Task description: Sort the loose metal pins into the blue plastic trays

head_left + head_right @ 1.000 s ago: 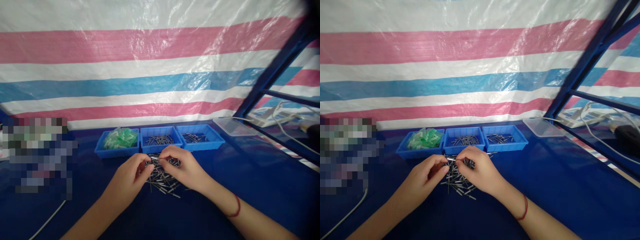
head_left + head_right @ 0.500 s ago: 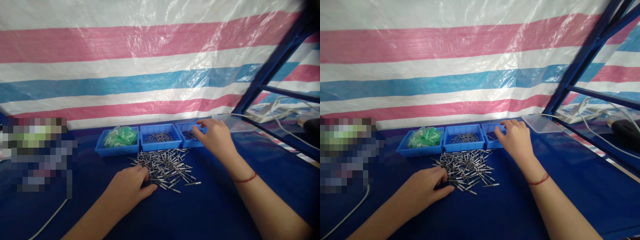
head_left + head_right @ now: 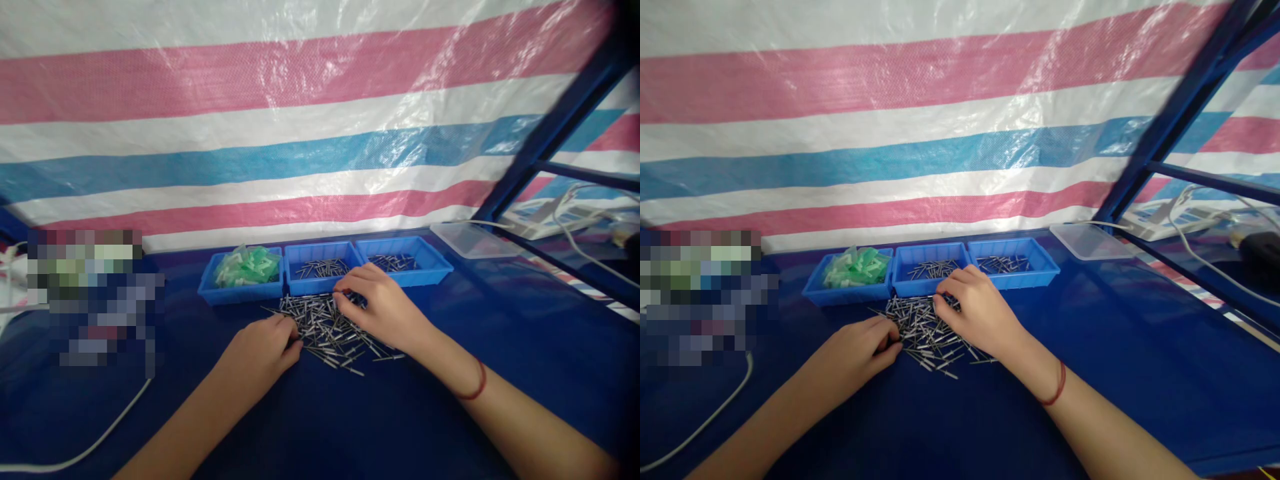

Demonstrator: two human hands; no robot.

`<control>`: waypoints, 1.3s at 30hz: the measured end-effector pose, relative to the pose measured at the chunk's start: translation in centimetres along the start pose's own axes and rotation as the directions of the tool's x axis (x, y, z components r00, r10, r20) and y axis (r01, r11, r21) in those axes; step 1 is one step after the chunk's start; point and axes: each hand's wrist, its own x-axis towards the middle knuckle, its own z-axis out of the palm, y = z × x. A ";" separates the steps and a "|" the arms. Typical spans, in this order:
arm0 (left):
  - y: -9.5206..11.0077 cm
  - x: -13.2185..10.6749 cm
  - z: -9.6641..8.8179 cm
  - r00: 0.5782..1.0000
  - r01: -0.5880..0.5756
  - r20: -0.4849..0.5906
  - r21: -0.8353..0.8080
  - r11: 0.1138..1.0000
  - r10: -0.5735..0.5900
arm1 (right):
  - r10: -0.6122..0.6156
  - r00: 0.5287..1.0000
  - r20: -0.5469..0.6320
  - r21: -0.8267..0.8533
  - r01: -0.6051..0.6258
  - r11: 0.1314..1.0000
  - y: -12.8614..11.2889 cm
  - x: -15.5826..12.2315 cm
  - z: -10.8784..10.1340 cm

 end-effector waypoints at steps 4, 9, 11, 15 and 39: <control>0.0 0.0 0.3 1.000 -0.001 -0.004 0.069 0.998 0.002 | -0.054 0.992 0.117 0.044 0.050 0.998 -0.9 -0.3 0.8; 0.3 0.0 0.3 0.993 -0.003 -0.113 0.221 0.975 0.029 | -0.131 0.973 0.189 0.102 0.113 0.988 -1.6 -0.5 1.5; 0.3 -0.1 0.2 0.986 -0.018 -0.158 0.234 0.972 0.056 | -0.149 0.968 0.201 0.113 0.129 0.985 -1.8 -0.5 1.5; 0.2 -0.2 0.3 0.953 -0.062 -0.296 0.024 0.998 0.067 | -0.148 0.973 0.179 0.121 0.128 0.984 -2.0 -0.4 1.3; 0.8 0.6 1.7 0.880 -0.196 -0.402 -0.793 0.577 -0.253 | 0.069 0.997 0.017 0.517 -0.068 0.853 -3.2 -0.6 1.6</control>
